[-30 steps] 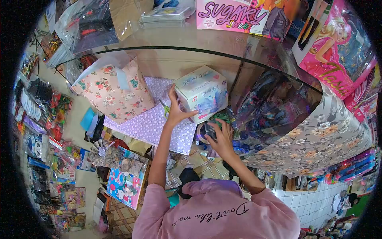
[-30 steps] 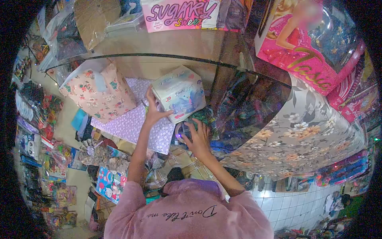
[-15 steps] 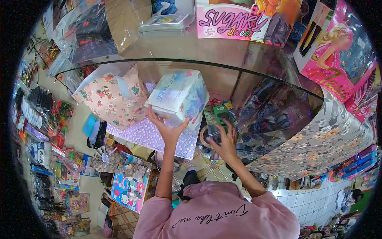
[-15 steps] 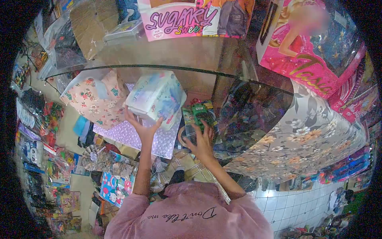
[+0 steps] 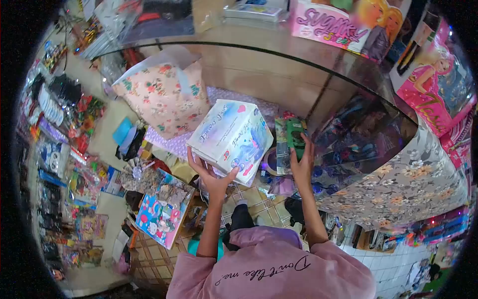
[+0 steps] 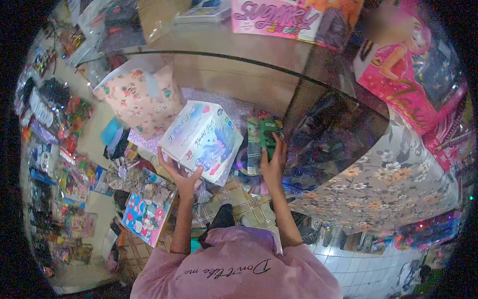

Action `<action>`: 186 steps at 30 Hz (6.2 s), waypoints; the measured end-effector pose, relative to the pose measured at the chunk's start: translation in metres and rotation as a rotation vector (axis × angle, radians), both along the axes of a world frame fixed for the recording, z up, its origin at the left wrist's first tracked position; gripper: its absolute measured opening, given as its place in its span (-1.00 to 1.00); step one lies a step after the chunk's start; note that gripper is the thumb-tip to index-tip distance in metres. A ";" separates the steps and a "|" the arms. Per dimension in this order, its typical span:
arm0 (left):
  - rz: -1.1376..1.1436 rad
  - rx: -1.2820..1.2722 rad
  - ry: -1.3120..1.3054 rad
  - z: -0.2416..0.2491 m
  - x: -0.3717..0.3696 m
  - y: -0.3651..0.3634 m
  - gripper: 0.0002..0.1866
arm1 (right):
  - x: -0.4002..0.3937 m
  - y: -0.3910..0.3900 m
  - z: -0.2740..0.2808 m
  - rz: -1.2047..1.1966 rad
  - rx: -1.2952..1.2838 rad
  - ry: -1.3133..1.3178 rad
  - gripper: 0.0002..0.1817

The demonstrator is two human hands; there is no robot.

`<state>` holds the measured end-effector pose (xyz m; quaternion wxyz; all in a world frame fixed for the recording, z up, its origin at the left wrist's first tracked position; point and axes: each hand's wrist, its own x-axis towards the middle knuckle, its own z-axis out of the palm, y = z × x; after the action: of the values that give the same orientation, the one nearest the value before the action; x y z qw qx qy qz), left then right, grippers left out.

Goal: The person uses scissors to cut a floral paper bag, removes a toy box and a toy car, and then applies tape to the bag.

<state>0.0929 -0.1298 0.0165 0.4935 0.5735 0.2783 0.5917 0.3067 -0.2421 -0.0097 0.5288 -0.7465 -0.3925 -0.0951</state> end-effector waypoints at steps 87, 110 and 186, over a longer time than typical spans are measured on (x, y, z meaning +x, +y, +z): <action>0.868 -0.752 0.533 -0.360 -0.505 0.130 -0.52 | -0.636 0.356 -0.334 1.693 -0.724 -0.513 0.00; 0.955 -0.802 0.600 -0.377 -0.465 0.155 -0.18 | -0.454 0.385 -0.293 1.333 -0.621 -0.424 -0.60; 1.127 -0.967 0.328 -0.431 -0.447 -0.005 -0.61 | -0.549 0.277 -0.395 1.921 -0.866 -0.329 -0.20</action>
<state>-0.3540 -0.1344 -0.4148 0.2653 0.1450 0.8273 0.4735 -0.2419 0.0350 -0.4046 0.0124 -0.2265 -0.8836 0.4096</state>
